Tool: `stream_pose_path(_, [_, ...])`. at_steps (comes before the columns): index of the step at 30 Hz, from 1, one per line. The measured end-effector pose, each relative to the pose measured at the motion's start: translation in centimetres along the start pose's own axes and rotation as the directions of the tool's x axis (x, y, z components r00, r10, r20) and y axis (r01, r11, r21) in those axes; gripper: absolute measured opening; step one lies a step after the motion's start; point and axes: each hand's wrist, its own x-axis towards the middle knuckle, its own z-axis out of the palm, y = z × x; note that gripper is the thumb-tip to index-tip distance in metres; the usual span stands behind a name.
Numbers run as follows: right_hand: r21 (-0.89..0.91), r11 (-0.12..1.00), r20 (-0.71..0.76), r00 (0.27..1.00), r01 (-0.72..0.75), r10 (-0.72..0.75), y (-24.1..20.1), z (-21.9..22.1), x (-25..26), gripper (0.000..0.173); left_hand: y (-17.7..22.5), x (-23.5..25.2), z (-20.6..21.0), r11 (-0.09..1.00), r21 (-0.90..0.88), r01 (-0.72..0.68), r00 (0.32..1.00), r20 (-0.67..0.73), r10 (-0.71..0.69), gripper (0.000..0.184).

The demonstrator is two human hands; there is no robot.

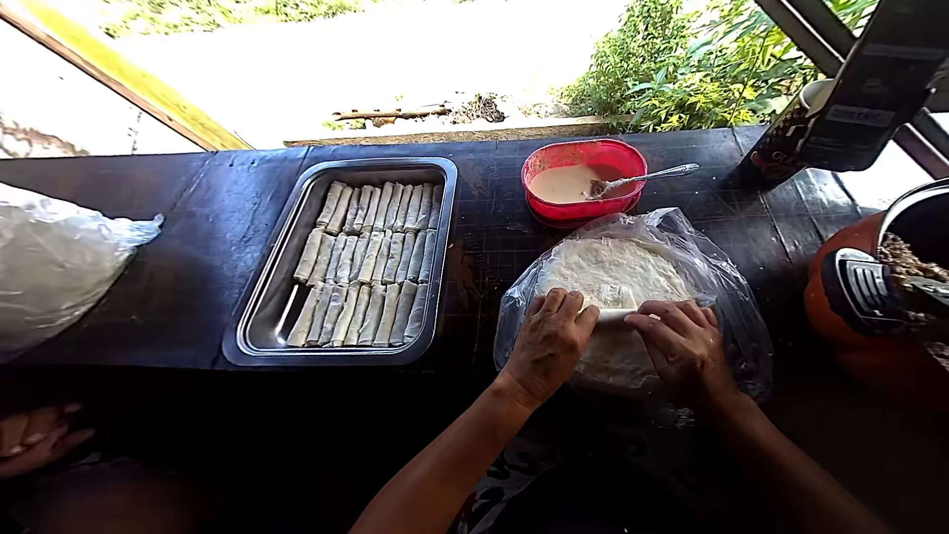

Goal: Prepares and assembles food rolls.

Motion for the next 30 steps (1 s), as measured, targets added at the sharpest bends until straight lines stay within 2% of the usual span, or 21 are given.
stream_pose_path(5, [0.015, 0.999, -0.024, 0.998, -0.052, 0.052, 0.5, 0.1, 1.1, 0.024, -0.8, 0.7, -0.3, 0.997, -0.048, 0.054, 0.995, 0.086, -0.049, 0.024])
stream_pose_path(11, [0.081, 0.99, -0.002, 0.993, -0.118, 0.119, 1.9, 0.9, 3.0, 0.021, -2.4, 2.6, -0.2, 0.997, -0.038, 0.07, 0.992, 0.109, -0.066, 0.011])
stream_pose_path(14, [0.055, 0.996, -0.025, 0.997, -0.071, 0.072, 2.0, 1.1, 3.2, 0.02, -2.4, 2.9, 0.0, 0.998, -0.009, 0.062, 0.994, 0.093, -0.061, 0.011])
stream_pose_path(17, [-0.02, 0.999, -0.036, 0.999, 0.027, -0.028, 1.3, 1.0, 2.5, 0.029, -1.8, 2.5, -0.1, 1.0, 0.0, -0.013, 0.999, 0.032, 0.013, 0.02])
stream_pose_path(20, [-0.092, 0.994, 0.0, 0.998, 0.055, -0.055, 1.1, 1.1, 2.1, 0.039, -1.8, 1.9, 0.4, 0.997, 0.054, -0.054, 0.999, 0.008, 0.053, 0.021])
stream_pose_path(24, [-0.111, 0.994, 0.08, 0.997, 0.013, -0.004, 1.5, 1.4, 2.9, 0.048, -1.9, 2.6, 0.5, 0.994, 0.099, 0.034, 0.988, 0.148, -0.049, 0.029])
stream_pose_path(26, [-0.108, 0.994, 0.109, 0.994, 0.0, 0.012, 1.7, 1.5, 3.4, 0.048, -1.4, 3.4, 0.6, 0.994, 0.095, 0.057, 0.982, 0.174, -0.073, 0.03])
stream_pose_path(30, [-0.057, 0.998, 0.152, 0.987, -0.036, 0.044, 1.8, 1.2, 4.0, 0.042, -0.8, 4.7, 2.3, 1.0, -0.019, -0.006, 0.996, 0.093, 0.007, 0.025])
